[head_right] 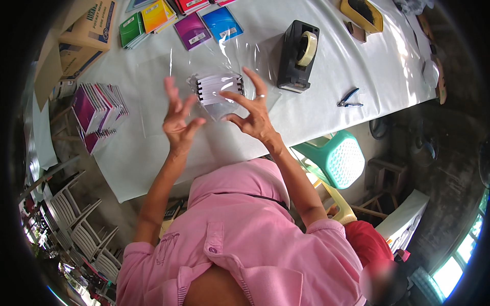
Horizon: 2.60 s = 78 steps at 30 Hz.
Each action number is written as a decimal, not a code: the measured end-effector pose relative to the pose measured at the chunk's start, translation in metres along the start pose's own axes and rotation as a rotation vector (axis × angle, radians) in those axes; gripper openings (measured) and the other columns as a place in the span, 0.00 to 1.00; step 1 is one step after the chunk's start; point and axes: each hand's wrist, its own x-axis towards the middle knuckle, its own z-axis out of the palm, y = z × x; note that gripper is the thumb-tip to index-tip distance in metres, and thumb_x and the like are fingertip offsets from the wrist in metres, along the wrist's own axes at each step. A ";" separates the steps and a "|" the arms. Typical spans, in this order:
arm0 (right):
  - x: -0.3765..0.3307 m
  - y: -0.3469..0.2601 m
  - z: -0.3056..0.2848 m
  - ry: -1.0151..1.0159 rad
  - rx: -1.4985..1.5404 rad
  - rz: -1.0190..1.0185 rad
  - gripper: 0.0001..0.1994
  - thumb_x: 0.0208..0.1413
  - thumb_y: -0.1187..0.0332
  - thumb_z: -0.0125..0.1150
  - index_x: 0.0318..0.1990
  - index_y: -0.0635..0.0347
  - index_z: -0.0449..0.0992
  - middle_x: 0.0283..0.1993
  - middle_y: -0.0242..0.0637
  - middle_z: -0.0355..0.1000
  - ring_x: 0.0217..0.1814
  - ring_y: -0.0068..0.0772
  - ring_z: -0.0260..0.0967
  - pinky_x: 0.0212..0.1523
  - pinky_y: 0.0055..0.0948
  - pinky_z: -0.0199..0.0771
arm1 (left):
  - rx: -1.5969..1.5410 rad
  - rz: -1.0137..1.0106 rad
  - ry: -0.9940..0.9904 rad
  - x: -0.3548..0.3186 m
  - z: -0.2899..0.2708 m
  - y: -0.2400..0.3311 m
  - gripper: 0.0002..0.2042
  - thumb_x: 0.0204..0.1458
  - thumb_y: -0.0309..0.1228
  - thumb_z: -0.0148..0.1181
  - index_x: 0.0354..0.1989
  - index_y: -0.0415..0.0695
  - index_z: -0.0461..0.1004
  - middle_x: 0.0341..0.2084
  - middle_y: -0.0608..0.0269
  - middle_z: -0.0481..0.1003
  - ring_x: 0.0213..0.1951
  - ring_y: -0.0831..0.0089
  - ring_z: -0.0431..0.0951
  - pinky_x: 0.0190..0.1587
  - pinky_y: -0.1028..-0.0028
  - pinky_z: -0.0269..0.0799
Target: The person wraps multiple spiral-bound notebooks in clear plastic film. They place a notebook on a sheet of film, fold the film over the cover, and secure it with tape. The person repeats this process for several notebooks of different colors, stacking the finished items on the table.
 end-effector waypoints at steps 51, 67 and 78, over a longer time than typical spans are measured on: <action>0.063 0.011 -0.038 -0.140 -0.045 -0.080 0.15 0.40 0.80 0.63 0.34 0.46 0.83 0.49 0.29 0.72 0.50 0.34 0.66 0.50 0.35 0.65 | 0.810 0.243 -0.831 0.075 -0.019 0.008 0.31 0.36 0.32 0.70 0.56 0.58 0.72 0.63 0.78 0.60 0.68 0.54 0.47 0.63 0.43 0.48; -0.048 0.091 -0.092 0.618 0.963 0.763 0.15 0.52 0.62 0.63 0.40 0.66 0.78 0.61 0.38 0.61 0.57 0.33 0.62 0.65 0.52 0.46 | 0.887 0.319 -0.782 0.055 -0.014 0.009 0.34 0.39 0.29 0.68 0.61 0.56 0.66 0.61 0.80 0.64 0.67 0.57 0.51 0.62 0.41 0.48; -0.006 -0.034 -0.051 0.207 0.412 0.938 0.16 0.53 0.56 0.64 0.27 0.63 0.80 0.19 0.25 0.64 0.23 0.17 0.53 0.26 0.21 0.52 | 0.947 0.351 -0.747 0.050 -0.013 0.012 0.31 0.40 0.31 0.68 0.59 0.53 0.68 0.60 0.78 0.64 0.67 0.56 0.51 0.64 0.43 0.47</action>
